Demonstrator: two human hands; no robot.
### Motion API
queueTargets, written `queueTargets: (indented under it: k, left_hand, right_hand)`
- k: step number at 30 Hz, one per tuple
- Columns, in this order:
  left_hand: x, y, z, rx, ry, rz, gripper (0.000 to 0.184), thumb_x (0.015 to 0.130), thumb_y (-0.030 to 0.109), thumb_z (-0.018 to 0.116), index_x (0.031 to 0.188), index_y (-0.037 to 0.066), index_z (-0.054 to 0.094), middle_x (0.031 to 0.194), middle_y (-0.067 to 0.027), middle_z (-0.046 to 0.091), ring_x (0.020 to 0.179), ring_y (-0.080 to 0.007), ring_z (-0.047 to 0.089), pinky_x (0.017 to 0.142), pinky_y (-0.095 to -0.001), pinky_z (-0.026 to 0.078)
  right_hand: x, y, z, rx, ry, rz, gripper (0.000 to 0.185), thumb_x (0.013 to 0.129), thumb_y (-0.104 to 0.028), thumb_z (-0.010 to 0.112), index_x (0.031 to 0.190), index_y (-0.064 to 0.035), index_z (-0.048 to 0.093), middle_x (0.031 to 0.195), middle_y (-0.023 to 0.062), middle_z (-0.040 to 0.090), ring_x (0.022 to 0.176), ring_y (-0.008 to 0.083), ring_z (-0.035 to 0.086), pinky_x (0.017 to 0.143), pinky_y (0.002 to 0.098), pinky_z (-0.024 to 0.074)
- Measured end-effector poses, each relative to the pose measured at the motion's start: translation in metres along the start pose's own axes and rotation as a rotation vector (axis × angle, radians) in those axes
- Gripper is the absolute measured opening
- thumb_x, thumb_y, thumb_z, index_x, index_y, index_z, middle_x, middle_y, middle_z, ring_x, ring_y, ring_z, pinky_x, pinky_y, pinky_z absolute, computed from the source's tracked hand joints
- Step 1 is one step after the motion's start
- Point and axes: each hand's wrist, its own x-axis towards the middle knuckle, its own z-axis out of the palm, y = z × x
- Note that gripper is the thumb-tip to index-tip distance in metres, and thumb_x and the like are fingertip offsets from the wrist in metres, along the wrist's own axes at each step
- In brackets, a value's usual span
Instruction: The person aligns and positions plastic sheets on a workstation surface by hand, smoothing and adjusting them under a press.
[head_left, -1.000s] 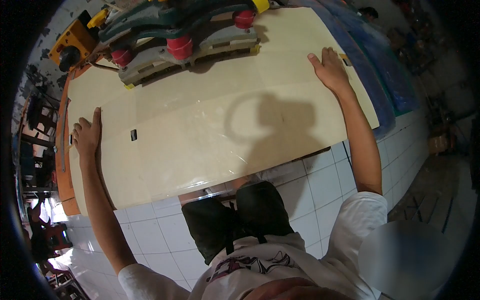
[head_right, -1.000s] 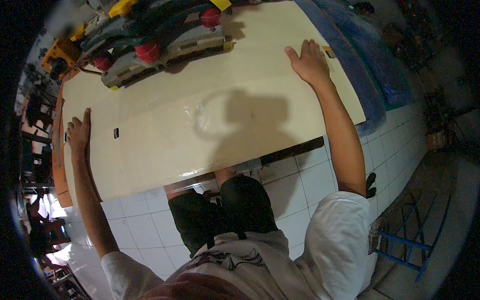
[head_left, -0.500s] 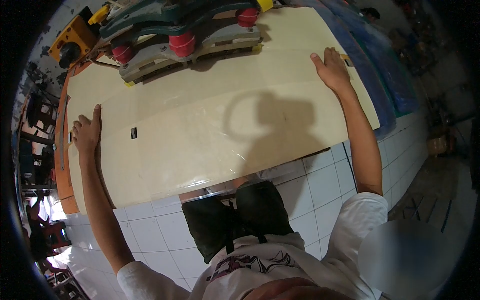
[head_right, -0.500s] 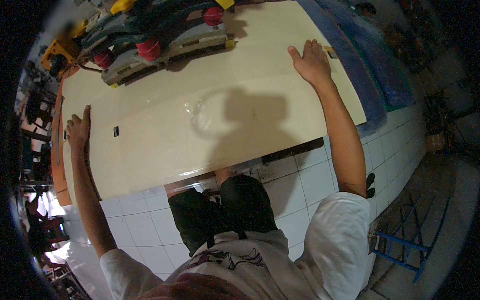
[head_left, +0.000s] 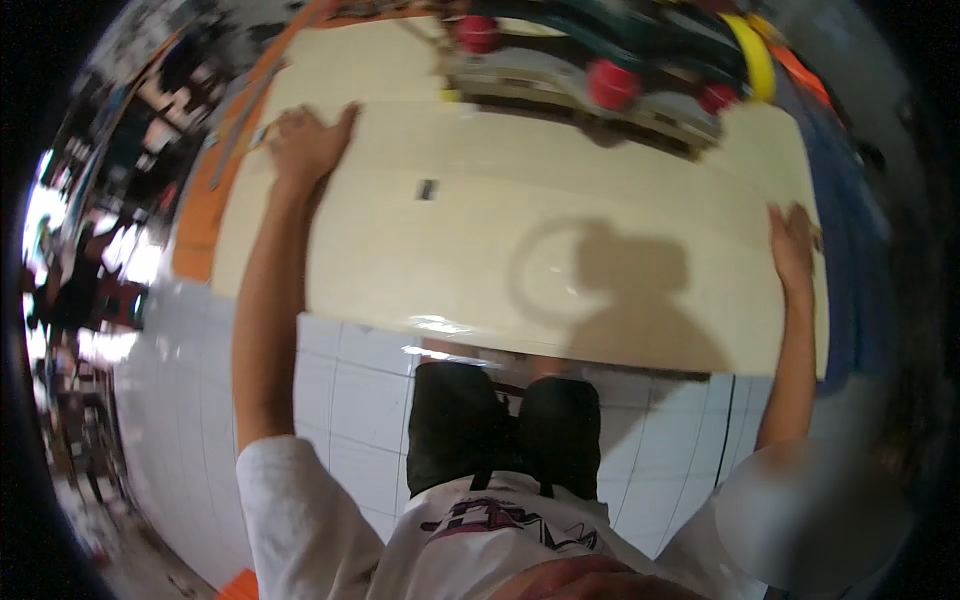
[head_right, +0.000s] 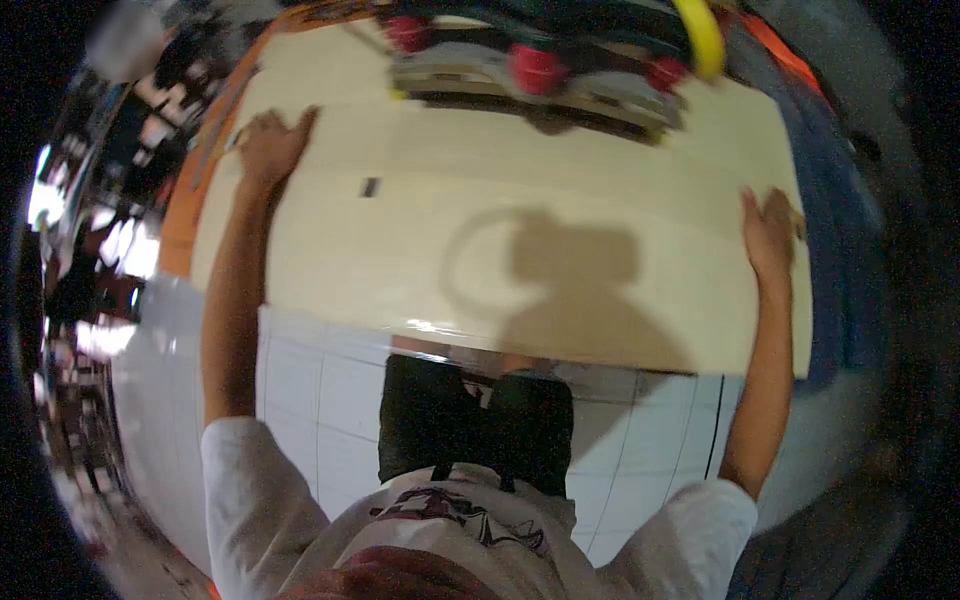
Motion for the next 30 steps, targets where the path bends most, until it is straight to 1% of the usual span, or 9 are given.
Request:
queueTargets:
  k: [1, 2, 4, 8, 14, 23, 27, 30]
  left_hand:
    - [-0.001, -0.003, 0.009, -0.047, 0.046, 0.009, 0.105, 0.084, 0.079, 0.031, 0.145, -0.006, 0.031, 0.15, -0.0293, 0.028, 0.143, -0.04, 0.022, 0.115, -0.0531, 0.014]
    - [-0.004, 0.001, 0.007, -0.062, 0.038, -0.005, 0.105, 0.084, 0.078, 0.033, 0.145, -0.007, 0.03, 0.151, -0.0296, 0.027, 0.143, -0.0403, 0.021, 0.115, -0.0545, 0.013]
    - [-0.01, 0.002, 0.003, -0.106, 0.063, -0.009, 0.104, 0.084, 0.077, 0.035, 0.143, -0.009, 0.032, 0.149, -0.0312, 0.028, 0.143, -0.0411, 0.02, 0.114, -0.056, 0.014]
    - [-0.01, 0.003, 0.001, -0.147, 0.063, 0.001, 0.104, 0.084, 0.076, 0.036, 0.141, -0.011, 0.033, 0.148, -0.0324, 0.028, 0.143, -0.0423, 0.018, 0.114, -0.0573, 0.012]
    - [-0.011, 0.002, 0.002, -0.161, 0.041, -0.002, 0.105, 0.083, 0.077, 0.036, 0.141, -0.011, 0.032, 0.149, -0.0333, 0.026, 0.143, -0.0433, 0.016, 0.113, -0.0606, 0.009]
    - [-0.011, 0.004, 0.002, -0.145, 0.02, -0.022, 0.106, 0.084, 0.077, 0.034, 0.145, -0.01, 0.027, 0.151, -0.0335, 0.021, 0.145, -0.0436, 0.012, 0.113, -0.0606, 0.006]
    - [-0.008, 0.003, 0.005, -0.136, 0.022, 0.007, 0.106, 0.084, 0.077, 0.033, 0.145, -0.009, 0.026, 0.151, -0.0337, 0.02, 0.145, -0.0435, 0.011, 0.113, -0.0606, 0.006]
    - [-0.01, 0.002, 0.0, -0.137, -0.007, -0.009, 0.107, 0.084, 0.078, 0.032, 0.146, -0.008, 0.026, 0.151, -0.0338, 0.02, 0.145, -0.0432, 0.011, 0.113, -0.0616, 0.006]
  right_hand:
    - [-0.005, -0.01, -0.01, 0.041, -0.052, 0.03, 0.087, 0.096, -0.061, 0.033, 0.146, 0.0091, 0.024, 0.155, 0.0253, 0.02, 0.146, 0.0337, 0.015, 0.119, 0.0401, 0.0105]
    - [-0.002, -0.007, -0.009, 0.026, -0.075, 0.019, 0.088, 0.096, -0.062, 0.032, 0.147, 0.0084, 0.023, 0.156, 0.0246, 0.018, 0.147, 0.033, 0.013, 0.119, 0.0397, 0.0096]
    - [-0.002, -0.009, -0.009, 0.007, -0.08, 0.027, 0.088, 0.096, -0.064, 0.028, 0.148, 0.0066, 0.023, 0.156, 0.024, 0.017, 0.147, 0.0325, 0.012, 0.119, 0.0396, 0.0091]
    - [-0.003, -0.013, -0.011, -0.018, -0.072, 0.033, 0.087, 0.096, -0.064, 0.028, 0.148, 0.0059, 0.023, 0.156, 0.0238, 0.016, 0.147, 0.0327, 0.012, 0.119, 0.0402, 0.0087]
    - [-0.001, -0.008, -0.007, -0.013, -0.07, 0.018, 0.086, 0.097, -0.063, 0.027, 0.147, 0.0068, 0.024, 0.156, 0.0246, 0.017, 0.147, 0.035, 0.012, 0.119, 0.0413, 0.0093]
    - [-0.004, -0.011, -0.009, -0.005, -0.066, 0.025, 0.087, 0.096, -0.063, 0.029, 0.147, 0.0067, 0.024, 0.156, 0.0249, 0.017, 0.146, 0.035, 0.013, 0.119, 0.0412, 0.0095]
    - [-0.007, -0.014, -0.013, 0.009, -0.069, 0.031, 0.086, 0.096, -0.063, 0.029, 0.148, 0.0056, 0.023, 0.156, 0.024, 0.016, 0.147, 0.0344, 0.012, 0.119, 0.0404, 0.0091]
    - [-0.006, -0.016, -0.015, -0.01, -0.084, 0.046, 0.086, 0.096, -0.063, 0.029, 0.148, 0.0054, 0.022, 0.157, 0.0237, 0.016, 0.147, 0.034, 0.011, 0.119, 0.04, 0.0085]
